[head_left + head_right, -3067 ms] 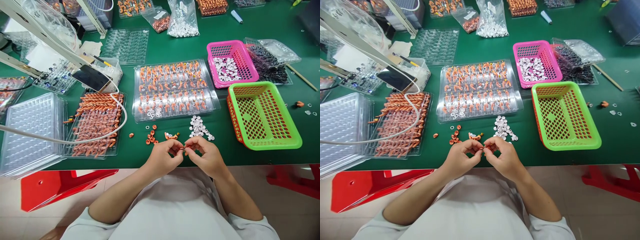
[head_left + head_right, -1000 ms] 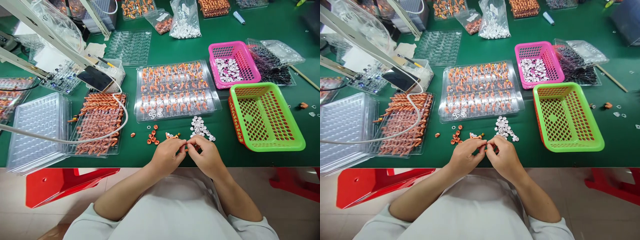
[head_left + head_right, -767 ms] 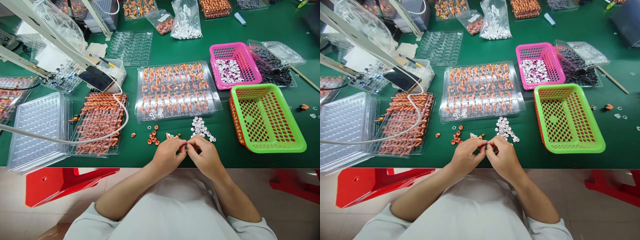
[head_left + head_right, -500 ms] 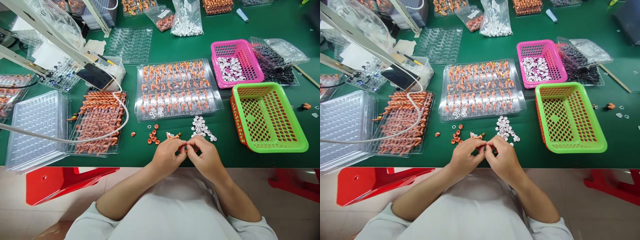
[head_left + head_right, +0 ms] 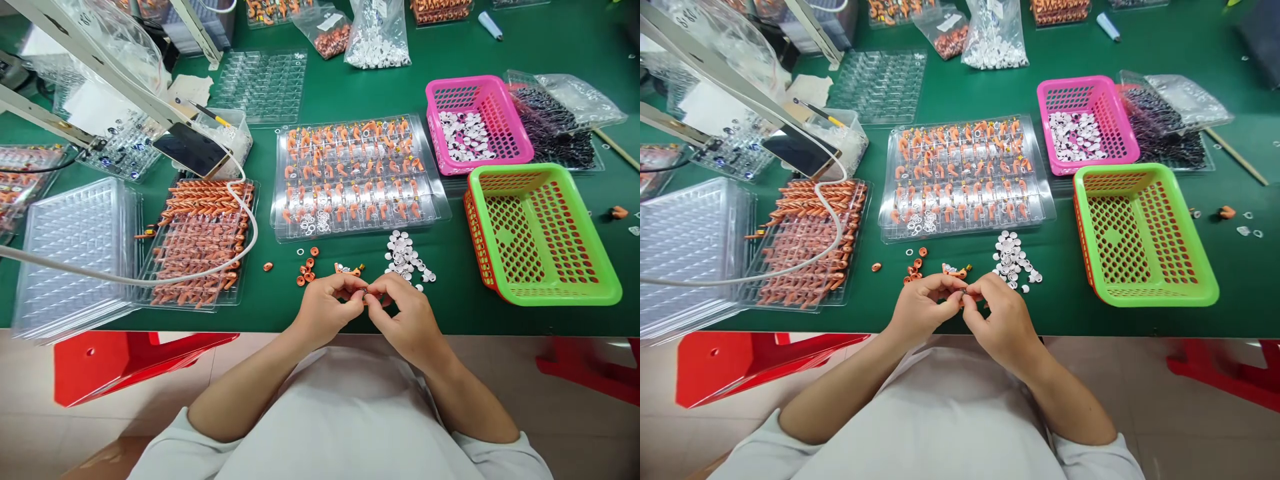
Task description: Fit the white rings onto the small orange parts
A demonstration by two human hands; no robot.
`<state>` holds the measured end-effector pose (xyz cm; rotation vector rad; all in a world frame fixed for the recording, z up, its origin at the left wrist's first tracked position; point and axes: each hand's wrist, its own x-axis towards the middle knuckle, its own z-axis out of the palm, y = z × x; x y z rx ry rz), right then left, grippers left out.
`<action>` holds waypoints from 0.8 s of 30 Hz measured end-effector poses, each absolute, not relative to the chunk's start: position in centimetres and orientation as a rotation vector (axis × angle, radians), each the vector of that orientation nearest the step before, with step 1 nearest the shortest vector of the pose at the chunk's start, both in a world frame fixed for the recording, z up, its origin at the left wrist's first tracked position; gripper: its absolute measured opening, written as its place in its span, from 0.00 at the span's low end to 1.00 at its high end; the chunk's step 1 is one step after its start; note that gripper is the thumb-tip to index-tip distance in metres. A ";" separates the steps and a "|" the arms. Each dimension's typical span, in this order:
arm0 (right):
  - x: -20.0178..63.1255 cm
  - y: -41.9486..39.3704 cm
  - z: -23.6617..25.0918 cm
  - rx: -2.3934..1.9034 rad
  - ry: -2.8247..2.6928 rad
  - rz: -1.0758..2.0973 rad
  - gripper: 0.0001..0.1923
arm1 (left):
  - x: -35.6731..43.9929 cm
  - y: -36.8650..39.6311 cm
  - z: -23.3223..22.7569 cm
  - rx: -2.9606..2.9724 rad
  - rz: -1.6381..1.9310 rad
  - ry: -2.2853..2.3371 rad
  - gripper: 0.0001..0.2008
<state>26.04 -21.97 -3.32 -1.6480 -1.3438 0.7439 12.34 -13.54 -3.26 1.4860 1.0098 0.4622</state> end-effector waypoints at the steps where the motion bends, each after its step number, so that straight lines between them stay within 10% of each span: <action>1: 26.2 -22.0 -3.2 -1.642 -1.336 0.755 0.05 | 12.3 -13.4 -3.2 1.386 0.436 0.990 0.05; 24: 27.4 -22.1 -0.9 -1.639 -1.335 0.790 0.07 | 11.8 -13.6 -2.1 1.019 0.362 0.723 0.10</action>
